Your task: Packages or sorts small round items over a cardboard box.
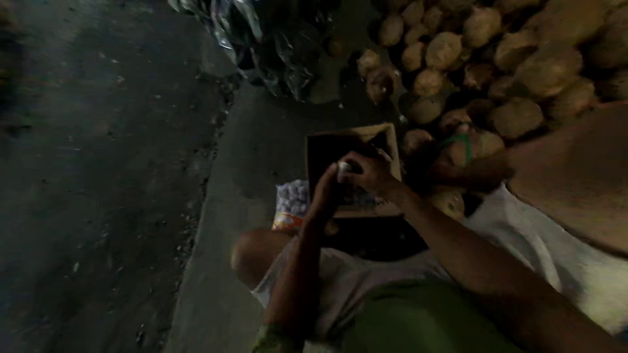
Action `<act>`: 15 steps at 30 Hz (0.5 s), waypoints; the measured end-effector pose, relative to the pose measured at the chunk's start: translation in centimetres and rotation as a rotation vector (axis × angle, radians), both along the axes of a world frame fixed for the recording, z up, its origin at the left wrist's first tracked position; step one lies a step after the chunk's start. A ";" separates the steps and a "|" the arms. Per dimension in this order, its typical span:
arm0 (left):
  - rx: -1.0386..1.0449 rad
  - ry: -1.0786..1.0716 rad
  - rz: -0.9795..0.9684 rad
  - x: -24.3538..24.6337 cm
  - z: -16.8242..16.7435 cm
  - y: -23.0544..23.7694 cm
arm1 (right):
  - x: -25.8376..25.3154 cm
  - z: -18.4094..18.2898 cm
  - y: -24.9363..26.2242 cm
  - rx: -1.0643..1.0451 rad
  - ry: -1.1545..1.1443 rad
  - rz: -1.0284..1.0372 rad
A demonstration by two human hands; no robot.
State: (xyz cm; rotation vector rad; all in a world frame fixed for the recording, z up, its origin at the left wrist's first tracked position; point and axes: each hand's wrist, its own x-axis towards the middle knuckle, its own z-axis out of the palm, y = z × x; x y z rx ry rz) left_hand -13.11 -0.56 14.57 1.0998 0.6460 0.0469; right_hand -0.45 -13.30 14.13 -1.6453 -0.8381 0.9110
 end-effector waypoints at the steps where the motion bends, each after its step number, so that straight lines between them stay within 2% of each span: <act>1: 0.007 -0.032 -0.020 -0.3 0.6 0.0 | -0.2 0.1 -0.2 0.011 0.033 0.010; 5: -0.065 -0.099 -0.006 -0.4 4.1 0.9 | -1.0 2.1 1.6 0.149 0.150 -0.091; 8: -0.028 -0.095 0.011 0.0 2.6 0.9 | -1.5 3.0 1.3 0.108 0.106 -0.099; 12: 0.108 -0.050 -0.024 0.3 0.6 1.4 | -1.3 2.2 1.4 0.096 0.043 -0.040; 15: 0.035 -0.122 -0.034 0.1 0.6 1.1 | -1.1 1.7 1.0 0.108 0.058 -0.112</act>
